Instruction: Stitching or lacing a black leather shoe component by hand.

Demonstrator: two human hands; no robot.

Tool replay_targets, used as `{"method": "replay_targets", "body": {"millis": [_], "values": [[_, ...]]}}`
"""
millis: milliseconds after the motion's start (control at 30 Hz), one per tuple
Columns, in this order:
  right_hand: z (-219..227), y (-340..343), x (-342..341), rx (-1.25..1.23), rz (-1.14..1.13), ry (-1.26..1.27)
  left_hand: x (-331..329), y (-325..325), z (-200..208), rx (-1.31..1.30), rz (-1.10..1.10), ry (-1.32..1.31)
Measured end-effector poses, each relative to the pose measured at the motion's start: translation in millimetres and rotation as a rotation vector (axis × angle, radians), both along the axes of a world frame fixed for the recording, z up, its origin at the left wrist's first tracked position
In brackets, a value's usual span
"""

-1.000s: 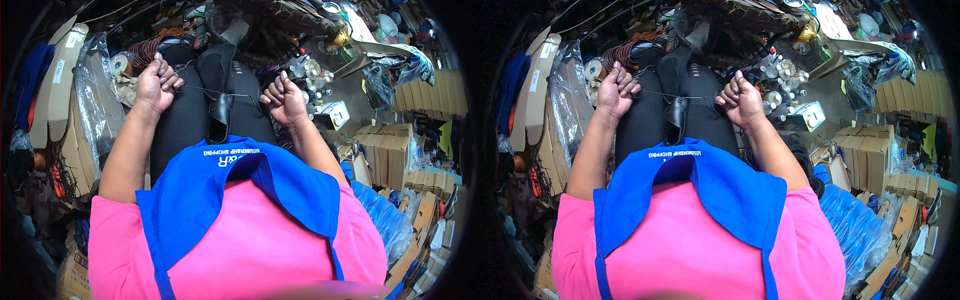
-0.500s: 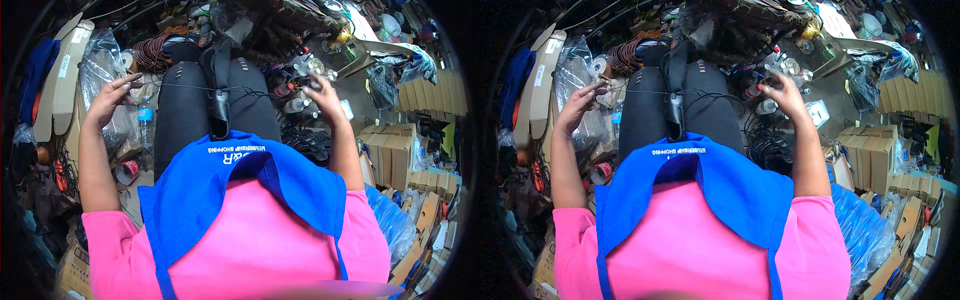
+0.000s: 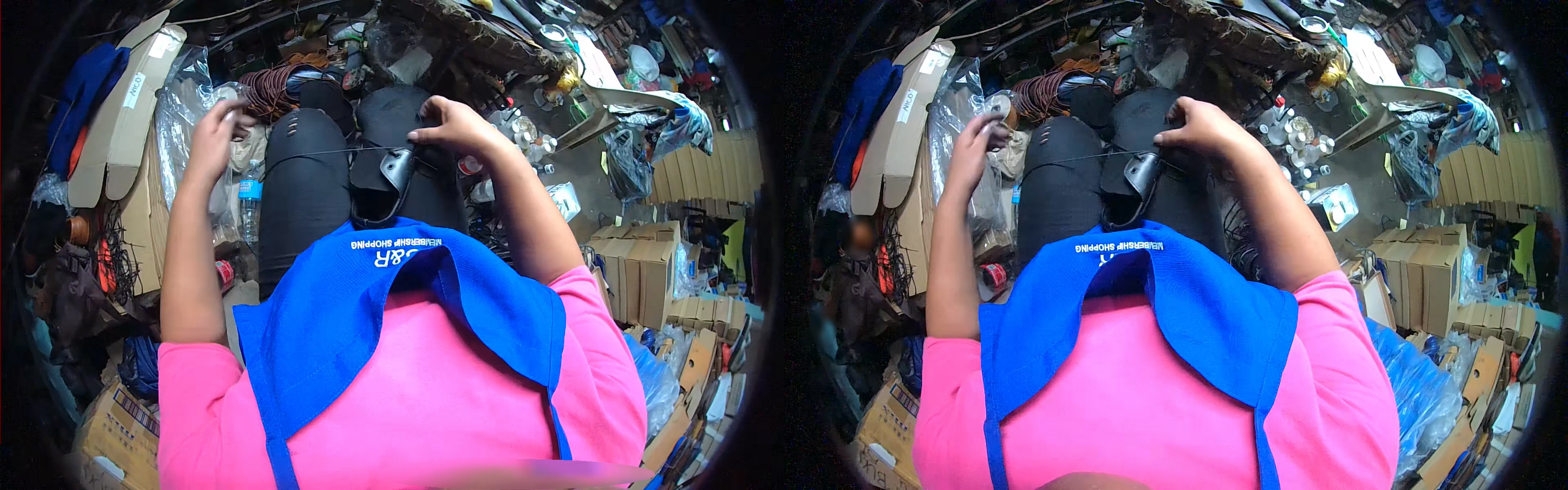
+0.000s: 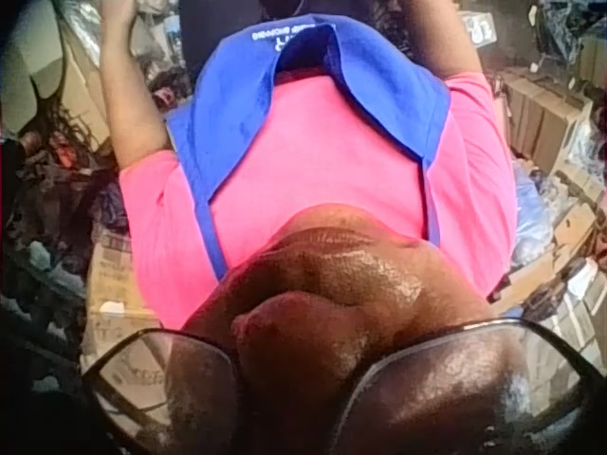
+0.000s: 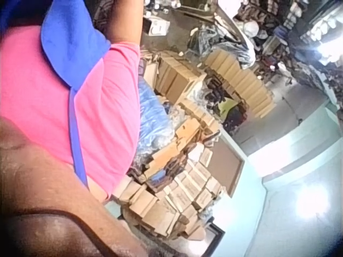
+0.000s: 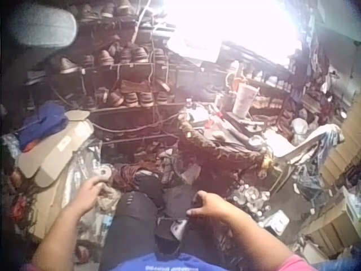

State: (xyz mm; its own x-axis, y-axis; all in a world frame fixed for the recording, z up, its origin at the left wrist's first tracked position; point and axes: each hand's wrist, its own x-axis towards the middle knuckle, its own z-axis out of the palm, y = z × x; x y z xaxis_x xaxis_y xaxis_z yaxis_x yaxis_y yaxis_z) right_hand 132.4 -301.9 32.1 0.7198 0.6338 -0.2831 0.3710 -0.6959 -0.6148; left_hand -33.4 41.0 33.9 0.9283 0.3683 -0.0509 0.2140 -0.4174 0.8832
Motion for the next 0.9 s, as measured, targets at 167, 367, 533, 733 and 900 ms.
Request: {"method": "replay_targets", "body": {"millis": [167, 367, 533, 733, 900], "values": [[-19.2, -11.7, -7.8, 0.354, -0.130, 0.489, 95.2, -49.9, -21.5, 0.174, -0.542, -0.062], [-23.1, -28.5, -30.0, 0.609, -0.228, 0.508, 131.5, -95.7, -63.0, -0.137, -0.585, 0.242], [-7.9, -40.3, -38.5, 0.795, -0.263, 0.681, 115.2, -89.5, -28.6, -0.405, -0.567, 0.211], [-27.6, -48.3, -27.1, 0.786, -0.285, 0.723, 103.8, -82.2, -11.0, -0.671, -0.533, 0.133], [-22.0, -40.9, -30.3, 0.788, -0.298, 0.779, 98.2, -74.3, -12.6, -0.728, -0.507, 0.138]]}}
